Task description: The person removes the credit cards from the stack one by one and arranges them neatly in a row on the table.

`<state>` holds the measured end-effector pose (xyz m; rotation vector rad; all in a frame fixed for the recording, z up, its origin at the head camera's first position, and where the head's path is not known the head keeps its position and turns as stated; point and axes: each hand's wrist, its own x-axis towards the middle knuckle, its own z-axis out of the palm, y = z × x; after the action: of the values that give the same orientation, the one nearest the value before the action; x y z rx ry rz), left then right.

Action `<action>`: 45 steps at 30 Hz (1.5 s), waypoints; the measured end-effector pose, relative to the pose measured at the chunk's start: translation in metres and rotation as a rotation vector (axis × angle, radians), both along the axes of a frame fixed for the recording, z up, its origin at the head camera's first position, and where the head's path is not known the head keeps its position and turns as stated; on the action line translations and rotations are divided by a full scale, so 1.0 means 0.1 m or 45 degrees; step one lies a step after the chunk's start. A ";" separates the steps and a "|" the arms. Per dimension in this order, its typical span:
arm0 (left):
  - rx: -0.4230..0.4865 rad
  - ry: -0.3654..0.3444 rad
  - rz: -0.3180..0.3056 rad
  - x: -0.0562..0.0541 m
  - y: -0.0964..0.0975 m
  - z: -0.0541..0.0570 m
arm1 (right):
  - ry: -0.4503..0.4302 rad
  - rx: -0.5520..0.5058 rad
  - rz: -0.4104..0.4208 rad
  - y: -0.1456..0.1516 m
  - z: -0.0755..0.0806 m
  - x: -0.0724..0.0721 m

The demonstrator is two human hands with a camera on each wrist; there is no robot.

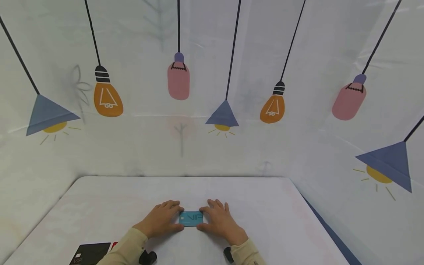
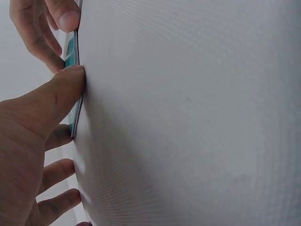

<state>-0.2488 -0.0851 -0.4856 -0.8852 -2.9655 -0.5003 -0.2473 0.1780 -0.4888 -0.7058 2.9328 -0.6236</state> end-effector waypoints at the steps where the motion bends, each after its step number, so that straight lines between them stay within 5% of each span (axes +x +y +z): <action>1: -0.002 0.004 0.000 0.00 0.00 0.00 | 0.006 0.003 0.002 0.00 0.00 0.00; 25: -0.094 0.161 -0.043 0.01 -0.03 -0.07 | 0.251 0.043 0.099 -0.03 -0.01 0.03; 37: -0.081 0.181 -0.090 -0.03 -0.17 -0.04 | 0.233 0.082 0.103 -0.10 0.03 0.04; 45: -0.064 0.278 -0.121 0.04 -0.33 0.01 | 0.261 0.070 0.140 -0.17 0.12 0.14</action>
<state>-0.2446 -0.1179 -0.4851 -1.0182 -2.7602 -0.3095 -0.2336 0.1609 -0.4768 -0.9721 3.0528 -0.4863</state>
